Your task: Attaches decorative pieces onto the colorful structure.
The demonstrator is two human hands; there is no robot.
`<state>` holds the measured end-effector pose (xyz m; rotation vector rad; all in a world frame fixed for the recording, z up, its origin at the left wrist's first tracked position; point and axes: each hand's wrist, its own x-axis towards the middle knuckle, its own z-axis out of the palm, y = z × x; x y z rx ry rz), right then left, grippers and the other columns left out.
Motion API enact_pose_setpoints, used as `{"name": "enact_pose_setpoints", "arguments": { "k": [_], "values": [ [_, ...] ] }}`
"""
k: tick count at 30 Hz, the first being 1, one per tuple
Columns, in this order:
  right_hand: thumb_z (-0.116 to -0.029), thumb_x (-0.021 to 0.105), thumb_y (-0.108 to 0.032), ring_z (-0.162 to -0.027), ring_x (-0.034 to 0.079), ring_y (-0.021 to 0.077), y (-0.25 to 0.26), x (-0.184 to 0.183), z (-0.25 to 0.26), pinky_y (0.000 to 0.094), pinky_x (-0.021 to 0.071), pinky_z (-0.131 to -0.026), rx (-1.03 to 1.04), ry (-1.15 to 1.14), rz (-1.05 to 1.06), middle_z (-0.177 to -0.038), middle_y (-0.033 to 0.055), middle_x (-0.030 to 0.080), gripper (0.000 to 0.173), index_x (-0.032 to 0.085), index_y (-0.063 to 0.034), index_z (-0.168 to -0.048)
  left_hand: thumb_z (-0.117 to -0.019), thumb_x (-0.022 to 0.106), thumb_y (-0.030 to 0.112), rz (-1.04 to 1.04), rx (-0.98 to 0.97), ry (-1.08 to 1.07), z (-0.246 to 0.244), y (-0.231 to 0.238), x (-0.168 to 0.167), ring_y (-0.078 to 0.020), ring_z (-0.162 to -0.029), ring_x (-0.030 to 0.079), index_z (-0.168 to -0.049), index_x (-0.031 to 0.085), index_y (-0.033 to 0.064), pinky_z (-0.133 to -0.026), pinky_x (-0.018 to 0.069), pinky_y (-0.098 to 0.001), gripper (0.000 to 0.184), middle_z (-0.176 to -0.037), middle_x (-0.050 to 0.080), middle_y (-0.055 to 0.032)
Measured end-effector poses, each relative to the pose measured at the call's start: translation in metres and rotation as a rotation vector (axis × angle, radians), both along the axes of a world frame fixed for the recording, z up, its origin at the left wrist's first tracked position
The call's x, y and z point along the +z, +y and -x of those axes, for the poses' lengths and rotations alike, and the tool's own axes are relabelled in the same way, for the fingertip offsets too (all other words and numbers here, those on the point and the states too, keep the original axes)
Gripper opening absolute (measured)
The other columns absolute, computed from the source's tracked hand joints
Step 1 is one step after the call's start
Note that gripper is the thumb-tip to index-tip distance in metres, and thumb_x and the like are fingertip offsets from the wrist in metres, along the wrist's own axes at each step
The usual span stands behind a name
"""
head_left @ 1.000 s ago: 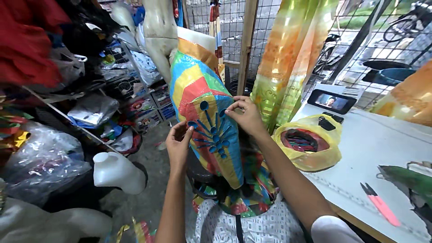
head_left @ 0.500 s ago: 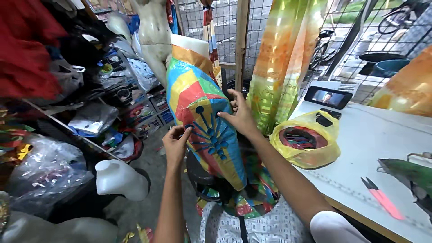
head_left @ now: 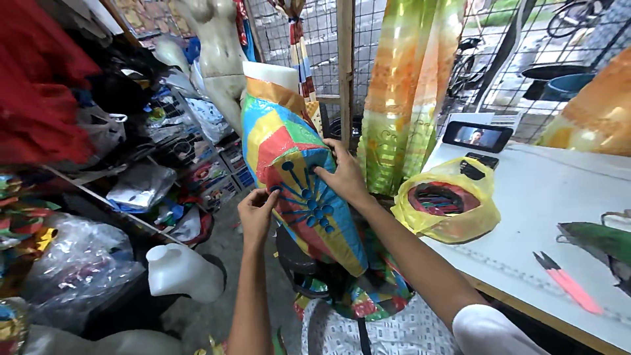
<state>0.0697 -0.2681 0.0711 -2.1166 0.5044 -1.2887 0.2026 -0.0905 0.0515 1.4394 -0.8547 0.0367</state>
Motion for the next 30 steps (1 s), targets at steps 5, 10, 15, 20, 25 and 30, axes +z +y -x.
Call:
{"name": "enact_pose_setpoints", "arguments": {
  "k": [5, 10, 15, 20, 25, 30],
  "values": [
    [-0.0889, 0.078, -0.023, -0.116, 0.064, 0.0378, -0.003, -0.004, -0.001, 0.0634, 0.0484, -0.093, 0.037, -0.035, 0.012, -0.134, 0.0184, 0.064, 0.064, 0.052, -0.0085, -0.145, -0.0907, 0.072, -0.002, 0.019, -0.040, -0.005, -0.003, 0.001, -0.003, -0.0020, -0.073, 0.065, -0.097, 0.068, 0.0019, -0.072, 0.0570, -0.0208, 0.008, -0.082, 0.069, 0.0025],
    [-0.0875, 0.080, -0.022, -0.098, 0.063, 0.0248, -0.011, -0.018, 0.015, 0.0404, 0.0542, -0.083, 0.232, -0.161, -0.164, -0.121, 0.0185, 0.063, 0.072, 0.045, -0.0045, -0.148, -0.0970, 0.064, 0.008, -0.005, -0.102, -0.027, -0.005, 0.021, -0.001, -0.0056, -0.096, 0.065, -0.123, 0.061, -0.0017, -0.089, 0.0555, -0.0258, 0.028, -0.112, 0.067, -0.0040],
    [-0.0924, 0.075, -0.027, -0.093, 0.066, 0.0183, -0.011, -0.034, 0.021, 0.0335, 0.0565, -0.081, 0.214, -0.245, -0.241, -0.112, 0.0144, 0.067, 0.067, 0.045, -0.0023, -0.147, -0.0950, 0.071, 0.029, -0.018, 0.053, -0.371, 0.004, 0.019, 0.039, -0.0241, -0.124, 0.057, -0.137, 0.056, -0.0019, -0.101, 0.0498, -0.0406, 0.054, -0.140, 0.056, -0.0193],
    [-0.0991, 0.067, -0.030, -0.101, 0.065, 0.0178, -0.005, -0.025, 0.021, 0.0377, 0.0545, -0.089, 0.339, -0.170, -0.451, -0.116, 0.0150, 0.067, 0.055, 0.049, -0.0039, -0.144, -0.0805, 0.086, 0.038, -0.315, -0.004, -0.708, 0.024, -0.018, 0.083, -0.0416, -0.137, 0.044, -0.138, 0.061, 0.0084, -0.108, 0.0388, -0.0641, 0.069, -0.149, 0.047, -0.0230],
    [-0.1037, 0.060, -0.029, -0.099, 0.062, 0.0127, -0.010, -0.022, 0.021, 0.0341, 0.0527, -0.090, 0.389, -0.154, -0.492, -0.112, 0.0113, 0.066, 0.036, 0.063, 0.0007, -0.124, -0.0776, 0.089, 0.037, -0.450, 0.092, -0.819, 0.029, -0.042, 0.076, -0.0506, -0.138, 0.041, -0.136, 0.063, 0.0137, -0.101, 0.0356, -0.0733, 0.068, -0.150, 0.046, -0.0251],
    [-0.1031, 0.062, -0.023, -0.089, 0.062, 0.0116, -0.011, -0.025, 0.019, 0.0306, 0.0530, -0.082, 0.372, -0.163, -0.485, -0.103, 0.0098, 0.065, 0.027, 0.064, 0.0003, -0.117, -0.0763, 0.090, 0.030, -0.410, 0.211, -0.852, 0.032, -0.047, 0.067, -0.0526, -0.135, 0.042, -0.132, 0.064, 0.0142, -0.098, 0.0358, -0.0727, 0.064, -0.148, 0.047, -0.0260]
  ]
}}
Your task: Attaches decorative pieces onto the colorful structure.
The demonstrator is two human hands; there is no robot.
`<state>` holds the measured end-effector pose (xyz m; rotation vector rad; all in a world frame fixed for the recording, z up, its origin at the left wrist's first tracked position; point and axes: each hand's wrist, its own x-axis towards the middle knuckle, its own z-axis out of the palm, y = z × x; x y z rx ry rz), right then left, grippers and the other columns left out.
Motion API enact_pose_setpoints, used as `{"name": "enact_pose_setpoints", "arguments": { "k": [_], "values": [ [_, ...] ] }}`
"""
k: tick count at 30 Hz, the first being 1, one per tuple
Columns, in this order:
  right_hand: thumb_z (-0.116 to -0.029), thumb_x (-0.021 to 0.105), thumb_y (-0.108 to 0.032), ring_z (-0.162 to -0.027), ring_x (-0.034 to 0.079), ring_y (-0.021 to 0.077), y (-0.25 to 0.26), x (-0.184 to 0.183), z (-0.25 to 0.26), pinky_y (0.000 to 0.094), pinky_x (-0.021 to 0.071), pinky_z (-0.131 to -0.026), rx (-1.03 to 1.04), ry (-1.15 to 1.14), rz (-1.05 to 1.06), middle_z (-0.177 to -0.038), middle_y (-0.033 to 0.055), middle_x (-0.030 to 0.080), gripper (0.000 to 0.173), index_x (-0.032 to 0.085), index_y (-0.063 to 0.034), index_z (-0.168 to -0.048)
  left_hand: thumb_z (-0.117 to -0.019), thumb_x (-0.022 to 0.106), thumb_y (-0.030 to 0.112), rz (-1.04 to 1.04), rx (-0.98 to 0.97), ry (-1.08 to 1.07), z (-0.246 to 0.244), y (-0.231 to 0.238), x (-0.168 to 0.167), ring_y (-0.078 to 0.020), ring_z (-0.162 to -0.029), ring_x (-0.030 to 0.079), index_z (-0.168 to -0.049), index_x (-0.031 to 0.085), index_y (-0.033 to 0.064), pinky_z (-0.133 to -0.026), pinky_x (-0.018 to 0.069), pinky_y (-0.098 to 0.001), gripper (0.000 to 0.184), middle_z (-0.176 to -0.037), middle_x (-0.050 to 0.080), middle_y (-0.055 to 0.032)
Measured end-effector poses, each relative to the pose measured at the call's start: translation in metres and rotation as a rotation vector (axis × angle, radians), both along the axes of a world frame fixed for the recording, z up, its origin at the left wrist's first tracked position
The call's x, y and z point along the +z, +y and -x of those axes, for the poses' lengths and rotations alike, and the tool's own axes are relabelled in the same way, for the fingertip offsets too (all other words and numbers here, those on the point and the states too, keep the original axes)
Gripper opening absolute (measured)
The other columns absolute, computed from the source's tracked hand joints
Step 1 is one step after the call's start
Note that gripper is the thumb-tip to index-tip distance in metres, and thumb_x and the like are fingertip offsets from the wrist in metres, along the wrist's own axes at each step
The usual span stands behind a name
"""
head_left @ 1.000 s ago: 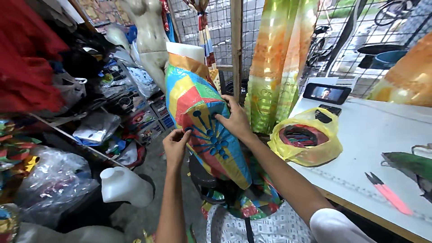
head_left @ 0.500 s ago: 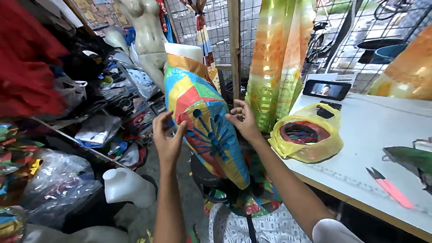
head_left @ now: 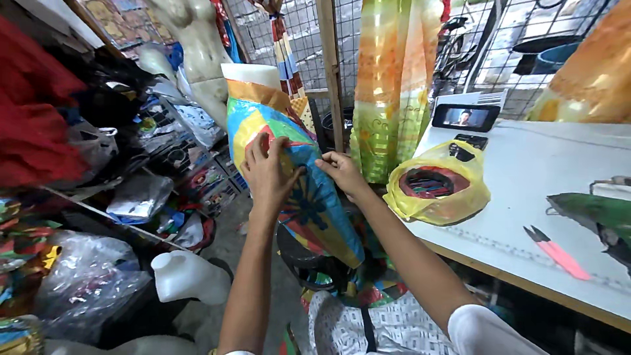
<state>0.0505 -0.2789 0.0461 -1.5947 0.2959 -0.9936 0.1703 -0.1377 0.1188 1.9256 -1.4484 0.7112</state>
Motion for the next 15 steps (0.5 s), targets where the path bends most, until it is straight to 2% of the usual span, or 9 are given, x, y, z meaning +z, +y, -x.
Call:
{"name": "enact_pose_setpoints", "arguments": {
  "k": [2, 6, 8, 9, 10, 11, 13, 15],
  "values": [
    [-0.1029, 0.062, -0.021, -0.088, 0.062, 0.0121, -0.001, -0.002, -0.002, 0.0316, 0.0536, -0.080, -0.032, -0.016, 0.000, -0.102, 0.0103, 0.066, 0.025, 0.065, 0.0007, -0.114, -0.0759, 0.089, 0.026, 0.029, 0.027, -0.029, -0.001, -0.004, -0.004, -0.0521, -0.134, 0.043, -0.131, 0.065, 0.0144, -0.097, 0.0367, -0.0712, 0.061, -0.147, 0.049, -0.0256],
    [-0.1032, 0.061, -0.018, -0.081, 0.060, 0.0086, 0.001, -0.002, -0.004, 0.0274, 0.0521, -0.076, -0.058, -0.053, -0.010, -0.095, 0.0078, 0.064, 0.020, 0.066, 0.0007, -0.109, -0.0751, 0.089, 0.030, 0.066, 0.012, -0.055, -0.002, -0.007, -0.005, -0.0536, -0.133, 0.043, -0.129, 0.066, 0.0146, -0.094, 0.0369, -0.0721, 0.061, -0.146, 0.049, -0.0268],
    [-0.1030, 0.062, -0.022, -0.083, 0.061, 0.0085, 0.003, -0.002, -0.003, 0.0271, 0.0524, -0.078, -0.073, -0.066, 0.009, -0.096, 0.0079, 0.065, 0.023, 0.065, 0.0004, -0.110, -0.0787, 0.086, 0.035, 0.106, -0.095, -0.004, -0.008, 0.002, -0.006, -0.0515, -0.137, 0.042, -0.135, 0.062, 0.0095, -0.101, 0.0364, -0.0708, 0.067, -0.151, 0.043, -0.0294],
    [-0.1023, 0.063, -0.024, -0.086, 0.062, 0.0099, 0.005, -0.002, -0.002, 0.0283, 0.0533, -0.079, -0.082, -0.071, 0.036, -0.100, 0.0092, 0.065, 0.027, 0.064, 0.0005, -0.114, -0.0831, 0.084, 0.037, 0.150, -0.174, 0.070, -0.013, 0.012, -0.008, -0.0456, -0.140, 0.040, -0.141, 0.056, 0.0060, -0.108, 0.0372, -0.0648, 0.071, -0.155, 0.038, -0.0276],
    [-0.1011, 0.064, -0.026, -0.090, 0.064, 0.0131, 0.006, -0.004, -0.001, 0.0312, 0.0549, -0.082, -0.089, -0.071, 0.082, -0.106, 0.0122, 0.066, 0.033, 0.061, 0.0011, -0.121, -0.0884, 0.080, 0.037, 0.210, -0.232, 0.178, -0.017, 0.026, -0.013, -0.0347, -0.144, 0.040, -0.147, 0.049, 0.0045, -0.114, 0.0401, -0.0520, 0.073, -0.159, 0.035, -0.0210],
    [-0.0990, 0.067, -0.027, -0.093, 0.065, 0.0163, 0.005, -0.004, -0.001, 0.0335, 0.0559, -0.082, -0.089, -0.082, 0.134, -0.112, 0.0150, 0.066, 0.042, 0.058, 0.0013, -0.128, -0.0926, 0.075, 0.036, 0.306, -0.288, 0.299, -0.024, 0.038, -0.021, -0.0248, -0.142, 0.044, -0.150, 0.044, 0.0033, -0.112, 0.0438, -0.0424, 0.073, -0.159, 0.038, -0.0147],
    [-0.0941, 0.073, -0.027, -0.102, 0.065, 0.0213, 0.003, -0.001, -0.001, 0.0363, 0.0553, -0.086, -0.053, -0.095, 0.221, -0.126, 0.0190, 0.063, 0.058, 0.051, 0.0001, -0.141, -0.0973, 0.068, 0.026, 0.441, -0.346, 0.548, -0.033, 0.056, -0.036, -0.0114, -0.126, 0.055, -0.147, 0.040, -0.0005, -0.104, 0.0499, -0.0320, 0.063, -0.143, 0.052, -0.0081],
    [-0.0908, 0.078, -0.027, -0.118, 0.061, 0.0272, -0.002, 0.007, -0.001, 0.0428, 0.0518, -0.098, -0.011, -0.057, 0.333, -0.142, 0.0201, 0.056, 0.071, 0.046, -0.0037, -0.150, -0.0956, 0.067, 0.014, 0.393, -0.319, 0.703, -0.037, 0.067, -0.053, -0.0065, -0.105, 0.064, -0.135, 0.049, -0.0027, -0.092, 0.0555, -0.0276, 0.047, -0.123, 0.063, -0.0049]
  ]
}}
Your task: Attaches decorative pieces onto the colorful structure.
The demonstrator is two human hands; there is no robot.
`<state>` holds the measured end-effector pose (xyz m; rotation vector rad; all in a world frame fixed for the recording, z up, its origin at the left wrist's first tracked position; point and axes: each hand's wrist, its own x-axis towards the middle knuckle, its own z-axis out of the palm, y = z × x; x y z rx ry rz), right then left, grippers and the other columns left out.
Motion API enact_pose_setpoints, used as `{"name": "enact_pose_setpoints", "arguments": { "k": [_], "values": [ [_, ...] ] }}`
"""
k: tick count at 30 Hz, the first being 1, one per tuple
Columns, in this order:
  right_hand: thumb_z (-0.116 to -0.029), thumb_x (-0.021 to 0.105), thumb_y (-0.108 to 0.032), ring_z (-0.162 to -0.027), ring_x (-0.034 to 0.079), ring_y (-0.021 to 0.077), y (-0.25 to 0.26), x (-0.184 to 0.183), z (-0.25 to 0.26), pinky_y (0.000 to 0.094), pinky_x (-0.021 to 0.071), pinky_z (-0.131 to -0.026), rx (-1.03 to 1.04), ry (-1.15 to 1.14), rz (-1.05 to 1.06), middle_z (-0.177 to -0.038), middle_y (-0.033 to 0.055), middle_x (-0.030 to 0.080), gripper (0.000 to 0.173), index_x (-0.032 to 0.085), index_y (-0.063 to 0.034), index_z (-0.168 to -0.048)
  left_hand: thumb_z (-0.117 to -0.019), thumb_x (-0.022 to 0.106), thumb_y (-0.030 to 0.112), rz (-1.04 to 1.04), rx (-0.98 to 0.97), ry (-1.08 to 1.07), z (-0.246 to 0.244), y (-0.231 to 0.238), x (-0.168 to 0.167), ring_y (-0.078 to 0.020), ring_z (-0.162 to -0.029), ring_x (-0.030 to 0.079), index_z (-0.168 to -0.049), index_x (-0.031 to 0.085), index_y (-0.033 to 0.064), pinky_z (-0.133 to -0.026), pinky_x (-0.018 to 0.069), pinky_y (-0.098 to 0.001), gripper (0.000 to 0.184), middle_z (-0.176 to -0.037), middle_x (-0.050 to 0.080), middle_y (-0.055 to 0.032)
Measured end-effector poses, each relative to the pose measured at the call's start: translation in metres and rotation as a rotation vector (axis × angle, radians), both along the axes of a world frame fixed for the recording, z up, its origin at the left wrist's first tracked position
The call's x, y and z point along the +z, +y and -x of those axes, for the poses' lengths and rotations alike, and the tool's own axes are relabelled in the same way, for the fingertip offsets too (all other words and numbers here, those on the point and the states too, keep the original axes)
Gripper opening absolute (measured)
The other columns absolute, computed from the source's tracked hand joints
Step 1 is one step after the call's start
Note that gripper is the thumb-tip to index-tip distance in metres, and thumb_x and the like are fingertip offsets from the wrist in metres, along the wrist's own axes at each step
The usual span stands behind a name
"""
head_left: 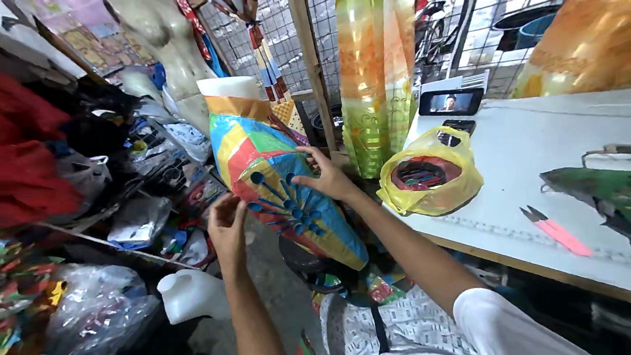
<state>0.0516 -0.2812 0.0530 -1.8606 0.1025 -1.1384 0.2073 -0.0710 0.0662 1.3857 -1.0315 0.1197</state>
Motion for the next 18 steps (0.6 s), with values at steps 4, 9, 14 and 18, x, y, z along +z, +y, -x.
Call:
{"name": "enact_pose_setpoints", "arguments": {
  "k": [4, 9, 14, 18],
  "values": [
    [-0.0889, 0.080, -0.037, -0.128, 0.059, 0.0357, -0.003, 0.023, -0.003, 0.0588, 0.0477, -0.104, -0.100, 0.179, 0.259, -0.145, 0.0168, 0.057, 0.079, 0.043, -0.0145, -0.156, -0.0899, 0.071, 0.001, -0.167, -0.016, 0.092, 0.000, 0.003, -0.008, -0.0050, -0.086, 0.068, -0.117, 0.059, -0.0016, -0.080, 0.0594, -0.0247, 0.030, -0.099, 0.069, -0.0018],
    [-0.0916, 0.078, -0.034, -0.105, 0.067, 0.0423, 0.002, 0.047, -0.003, 0.0616, 0.0531, -0.086, -0.204, 0.394, 0.433, -0.124, 0.0218, 0.067, 0.071, 0.047, -0.0203, -0.154, -0.0904, 0.073, 0.002, -0.167, 0.034, -0.014, -0.009, -0.008, -0.009, 0.0004, -0.076, 0.066, -0.100, 0.067, 0.0002, -0.074, 0.0579, -0.0200, 0.012, -0.085, 0.070, 0.0029],
    [-0.0922, 0.077, -0.036, -0.100, 0.069, 0.0426, 0.001, 0.051, -0.006, 0.0613, 0.0534, -0.083, -0.251, 0.432, 0.466, -0.119, 0.0219, 0.068, 0.072, 0.044, -0.0196, -0.155, -0.0906, 0.073, 0.005, -0.143, 0.036, -0.136, -0.018, -0.014, -0.008, 0.0042, -0.066, 0.061, -0.092, 0.068, 0.0011, -0.065, 0.0536, -0.0156, 0.006, -0.075, 0.066, 0.0059],
    [-0.0922, 0.077, -0.031, -0.097, 0.069, 0.0421, 0.002, 0.053, -0.008, 0.0613, 0.0536, -0.081, -0.299, 0.446, 0.468, -0.113, 0.0208, 0.070, 0.069, 0.047, -0.0182, -0.153, -0.0908, 0.074, 0.004, -0.151, 0.018, -0.166, -0.022, -0.016, -0.006, 0.0044, -0.066, 0.062, -0.091, 0.068, 0.0008, -0.066, 0.0547, -0.0159, 0.006, -0.075, 0.066, 0.0064]
  ]
}}
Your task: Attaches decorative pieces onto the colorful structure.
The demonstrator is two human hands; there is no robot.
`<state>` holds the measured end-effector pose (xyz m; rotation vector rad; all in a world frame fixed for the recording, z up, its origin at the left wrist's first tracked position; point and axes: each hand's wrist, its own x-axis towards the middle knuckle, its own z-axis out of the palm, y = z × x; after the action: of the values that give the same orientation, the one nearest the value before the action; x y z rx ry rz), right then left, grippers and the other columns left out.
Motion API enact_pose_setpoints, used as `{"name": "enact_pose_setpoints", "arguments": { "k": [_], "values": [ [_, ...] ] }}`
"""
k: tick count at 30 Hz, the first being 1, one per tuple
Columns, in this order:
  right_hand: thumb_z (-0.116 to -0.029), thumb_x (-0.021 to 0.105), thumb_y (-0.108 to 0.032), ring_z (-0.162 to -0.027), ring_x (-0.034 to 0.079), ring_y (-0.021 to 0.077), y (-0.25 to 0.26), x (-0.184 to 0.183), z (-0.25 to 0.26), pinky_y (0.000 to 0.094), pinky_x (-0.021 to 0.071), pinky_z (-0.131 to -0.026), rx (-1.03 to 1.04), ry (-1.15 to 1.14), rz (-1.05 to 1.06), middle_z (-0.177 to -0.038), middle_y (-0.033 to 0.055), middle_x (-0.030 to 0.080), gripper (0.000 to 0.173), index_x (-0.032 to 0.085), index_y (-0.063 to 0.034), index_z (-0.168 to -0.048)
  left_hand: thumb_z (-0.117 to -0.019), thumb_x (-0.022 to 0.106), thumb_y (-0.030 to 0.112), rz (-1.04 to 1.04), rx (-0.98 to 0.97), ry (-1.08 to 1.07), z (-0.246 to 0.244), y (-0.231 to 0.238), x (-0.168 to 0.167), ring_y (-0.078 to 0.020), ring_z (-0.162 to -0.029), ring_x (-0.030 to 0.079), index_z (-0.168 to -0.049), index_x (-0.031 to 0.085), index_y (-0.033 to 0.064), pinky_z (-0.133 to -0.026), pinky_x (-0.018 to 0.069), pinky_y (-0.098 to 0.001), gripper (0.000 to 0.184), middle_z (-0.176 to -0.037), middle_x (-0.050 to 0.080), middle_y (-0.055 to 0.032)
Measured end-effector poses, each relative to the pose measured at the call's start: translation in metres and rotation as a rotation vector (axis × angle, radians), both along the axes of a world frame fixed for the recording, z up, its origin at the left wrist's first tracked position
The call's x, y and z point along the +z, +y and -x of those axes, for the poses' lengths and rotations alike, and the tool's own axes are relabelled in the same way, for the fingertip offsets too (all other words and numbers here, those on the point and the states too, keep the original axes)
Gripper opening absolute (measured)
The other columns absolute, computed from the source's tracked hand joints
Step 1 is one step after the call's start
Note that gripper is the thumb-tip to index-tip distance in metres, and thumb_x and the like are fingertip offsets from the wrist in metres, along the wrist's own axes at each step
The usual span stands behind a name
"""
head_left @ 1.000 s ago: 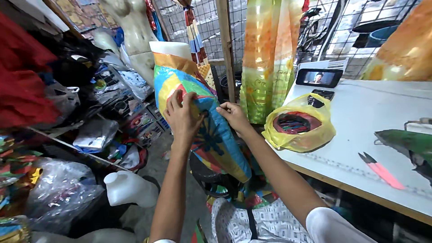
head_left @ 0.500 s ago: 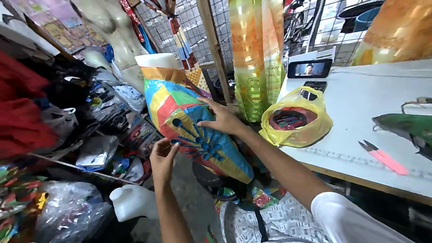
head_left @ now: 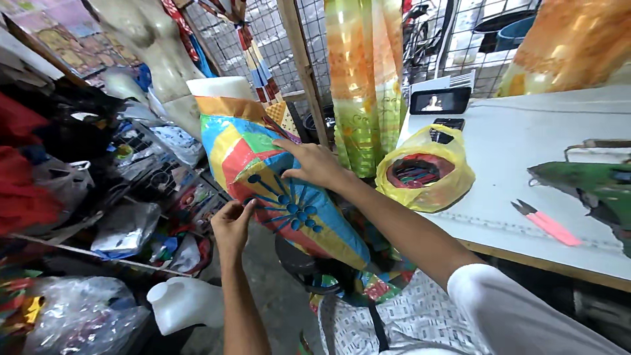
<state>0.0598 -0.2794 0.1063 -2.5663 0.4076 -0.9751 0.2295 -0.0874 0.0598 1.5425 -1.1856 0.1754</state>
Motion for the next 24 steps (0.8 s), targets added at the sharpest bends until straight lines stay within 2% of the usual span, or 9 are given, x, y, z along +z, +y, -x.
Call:
{"name": "enact_pose_setpoints", "arguments": {
  "k": [8, 14, 18, 21, 24],
  "values": [
    [-0.0914, 0.078, -0.028, -0.100, 0.070, 0.0419, 0.000, -0.003, -0.004, 0.0637, 0.0533, -0.082, -0.023, -0.054, -0.009, -0.117, 0.0194, 0.071, 0.066, 0.051, -0.0172, -0.151, -0.0911, 0.074, 0.006, 0.012, -0.024, -0.011, -0.005, -0.001, -0.003, 0.0038, -0.069, 0.063, -0.093, 0.069, -0.0004, -0.070, 0.0561, -0.0171, 0.008, -0.079, 0.068, 0.0055],
    [-0.0906, 0.078, -0.028, -0.099, 0.071, 0.0399, 0.000, -0.006, -0.004, 0.0605, 0.0546, -0.082, -0.023, -0.086, 0.010, -0.118, 0.0182, 0.071, 0.066, 0.052, -0.0153, -0.150, -0.0915, 0.074, 0.008, 0.032, -0.020, -0.009, -0.004, -0.002, -0.007, 0.0050, -0.069, 0.061, -0.095, 0.068, -0.0002, -0.068, 0.0542, -0.0158, 0.011, -0.080, 0.067, 0.0059],
    [-0.0903, 0.079, -0.033, -0.110, 0.069, 0.0354, -0.005, -0.026, -0.005, 0.0568, 0.0545, -0.091, 0.081, -0.241, -0.029, -0.131, 0.0166, 0.067, 0.068, 0.053, -0.0074, -0.148, -0.0950, 0.068, 0.008, 0.104, -0.071, -0.005, 0.002, -0.001, -0.016, 0.0055, -0.078, 0.065, -0.102, 0.065, 0.0002, -0.075, 0.0564, -0.0160, 0.011, -0.087, 0.068, 0.0090],
    [-0.0913, 0.078, -0.026, -0.117, 0.066, 0.0348, -0.007, -0.043, -0.009, 0.0533, 0.0544, -0.097, 0.152, -0.398, -0.063, -0.137, 0.0186, 0.063, 0.065, 0.053, -0.0021, -0.146, -0.0978, 0.064, 0.008, 0.126, -0.061, 0.003, 0.004, -0.001, -0.019, 0.0076, -0.078, 0.062, -0.106, 0.063, -0.0014, -0.075, 0.0547, -0.0142, 0.012, -0.088, 0.066, 0.0101],
    [-0.0927, 0.076, -0.020, -0.121, 0.064, 0.0342, -0.003, -0.049, -0.012, 0.0499, 0.0518, -0.102, 0.146, -0.459, -0.077, -0.139, 0.0185, 0.062, 0.062, 0.052, -0.0003, -0.146, -0.0997, 0.063, 0.010, 0.112, -0.058, -0.010, 0.002, -0.001, -0.021, 0.0063, -0.079, 0.062, -0.108, 0.062, -0.0039, -0.076, 0.0547, -0.0156, 0.016, -0.090, 0.065, 0.0069]
  ]
}}
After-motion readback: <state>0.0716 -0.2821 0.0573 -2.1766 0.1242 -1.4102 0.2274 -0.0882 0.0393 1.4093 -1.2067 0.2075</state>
